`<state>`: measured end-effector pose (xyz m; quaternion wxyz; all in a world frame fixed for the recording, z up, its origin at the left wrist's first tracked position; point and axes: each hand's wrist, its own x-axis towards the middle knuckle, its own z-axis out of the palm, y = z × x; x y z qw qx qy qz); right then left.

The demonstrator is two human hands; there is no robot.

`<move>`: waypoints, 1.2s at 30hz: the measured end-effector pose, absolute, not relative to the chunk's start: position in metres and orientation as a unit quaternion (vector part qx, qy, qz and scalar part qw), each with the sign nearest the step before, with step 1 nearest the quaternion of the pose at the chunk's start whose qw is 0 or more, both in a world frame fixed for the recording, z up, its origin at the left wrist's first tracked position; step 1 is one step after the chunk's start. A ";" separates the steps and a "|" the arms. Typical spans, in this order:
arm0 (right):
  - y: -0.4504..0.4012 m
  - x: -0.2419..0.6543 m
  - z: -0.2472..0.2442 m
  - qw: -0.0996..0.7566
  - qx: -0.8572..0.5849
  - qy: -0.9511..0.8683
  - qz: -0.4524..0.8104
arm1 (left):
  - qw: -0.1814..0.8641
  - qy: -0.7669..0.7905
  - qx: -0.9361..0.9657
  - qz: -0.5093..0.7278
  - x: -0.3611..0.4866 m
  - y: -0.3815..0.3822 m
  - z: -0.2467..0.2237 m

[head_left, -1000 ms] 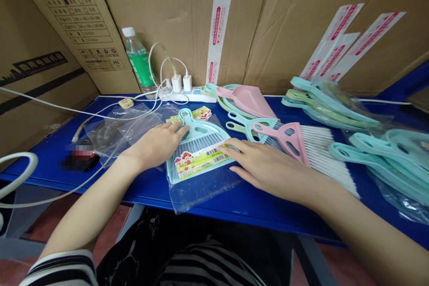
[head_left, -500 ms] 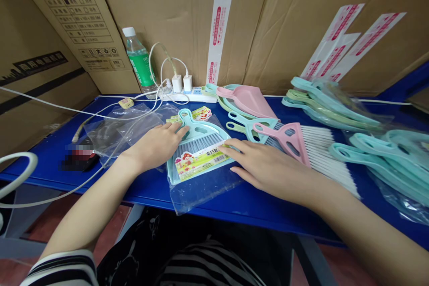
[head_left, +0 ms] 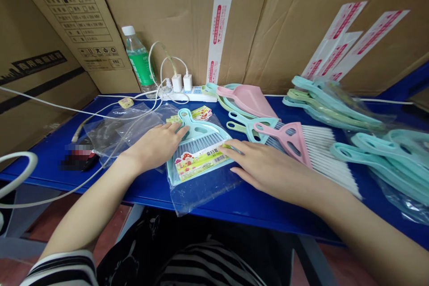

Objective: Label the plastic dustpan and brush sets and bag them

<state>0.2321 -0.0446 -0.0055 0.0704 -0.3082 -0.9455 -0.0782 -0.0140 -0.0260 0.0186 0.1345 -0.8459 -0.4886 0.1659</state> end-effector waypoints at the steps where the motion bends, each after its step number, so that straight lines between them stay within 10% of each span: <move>1: -0.044 0.232 -0.006 0.072 -0.308 -0.946 -0.075 | 0.135 -0.487 -0.847 0.166 -0.014 -0.026 0.018; 36: -0.042 0.242 0.000 0.021 -0.358 -0.932 0.041 | 0.169 -0.551 -0.813 0.084 -0.020 -0.013 0.015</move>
